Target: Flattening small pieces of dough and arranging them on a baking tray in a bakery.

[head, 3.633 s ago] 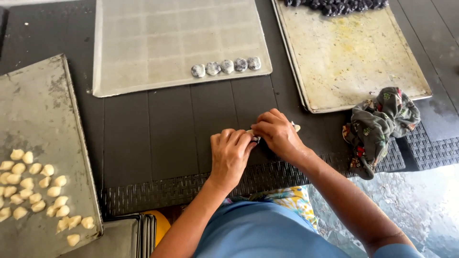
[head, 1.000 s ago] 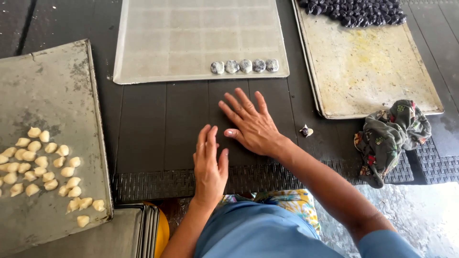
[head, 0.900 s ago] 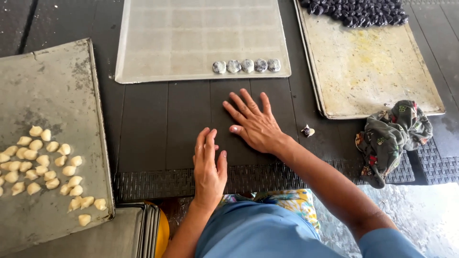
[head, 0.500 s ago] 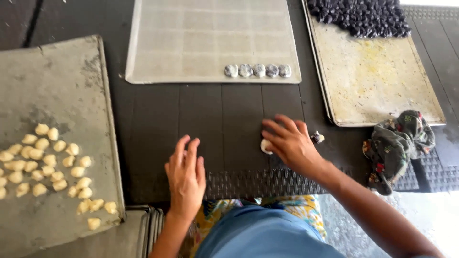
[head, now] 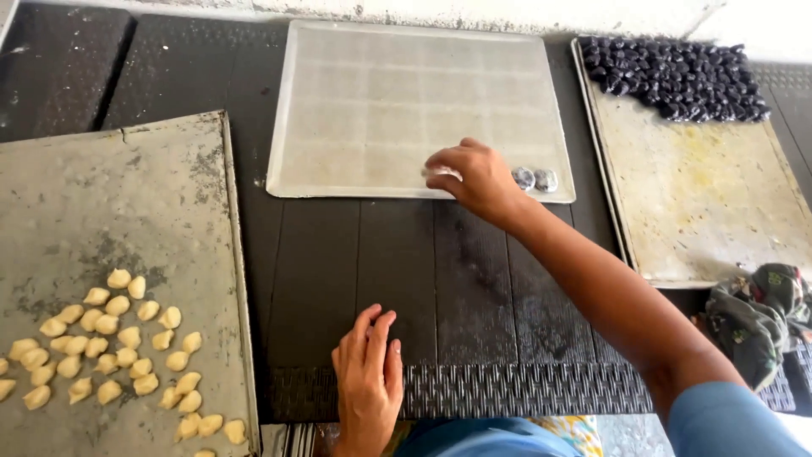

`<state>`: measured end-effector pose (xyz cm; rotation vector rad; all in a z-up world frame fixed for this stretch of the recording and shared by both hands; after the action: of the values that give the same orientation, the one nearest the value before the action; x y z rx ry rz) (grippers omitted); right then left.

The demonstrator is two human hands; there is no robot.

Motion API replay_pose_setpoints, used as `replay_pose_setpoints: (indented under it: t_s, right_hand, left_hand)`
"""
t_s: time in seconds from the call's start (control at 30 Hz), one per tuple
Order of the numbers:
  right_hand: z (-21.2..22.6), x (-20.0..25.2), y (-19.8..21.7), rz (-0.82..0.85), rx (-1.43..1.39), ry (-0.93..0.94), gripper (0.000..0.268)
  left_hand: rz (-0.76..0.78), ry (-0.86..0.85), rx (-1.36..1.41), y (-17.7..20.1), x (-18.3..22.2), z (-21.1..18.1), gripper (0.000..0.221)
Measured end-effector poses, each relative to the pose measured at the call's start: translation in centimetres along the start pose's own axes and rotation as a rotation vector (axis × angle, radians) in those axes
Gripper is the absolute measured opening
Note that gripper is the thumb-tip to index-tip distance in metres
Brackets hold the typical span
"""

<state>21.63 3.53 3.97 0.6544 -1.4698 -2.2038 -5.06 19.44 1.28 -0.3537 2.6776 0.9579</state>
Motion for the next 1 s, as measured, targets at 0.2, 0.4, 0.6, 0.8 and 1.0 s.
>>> replay_pose_setpoints:
  t_s: [0.2,0.4,0.6,0.8,1.0]
  right_hand:
    - [-3.5,-2.9,-0.3,-0.019,0.013,-0.150,0.020]
    - [-1.3,-4.2,-1.4,0.240,0.022,-0.163,0.026]
    - [-1.5,-3.9,-1.7,0.233,-0.022,-0.123,0.017]
    - [-0.8,-1.0,-4.1,0.004,0.239,-0.036,0.028]
    - [2.3,1.2,-6.5,-0.165,0.568,-0.063,0.060]
  left_hand:
    - [-0.062,-0.038,-0.003,0.0,-0.2,0.2,0.024]
    - [-0.070,-0.040,0.011,-0.3,-0.1,0.5,0.024]
    - [-0.070,-0.053,0.028,-0.1,0.0,0.4,0.024]
    - [-0.068,-0.059,0.037,0.0,0.0,0.4,0.024]
    - [-0.040,-0.048,0.030,0.3,0.0,0.2,0.024]
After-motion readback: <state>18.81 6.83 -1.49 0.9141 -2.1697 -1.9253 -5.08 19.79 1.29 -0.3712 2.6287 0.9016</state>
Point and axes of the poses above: each hand's wrist, its own x-axis away from the middle knuckle, its own y-axis out of the back of the hand, z = x × y, the point moved 3 cm from there along -x, towards the middle knuckle, and after that the axes turned 10 degrees about x, right-handed, at the moved point
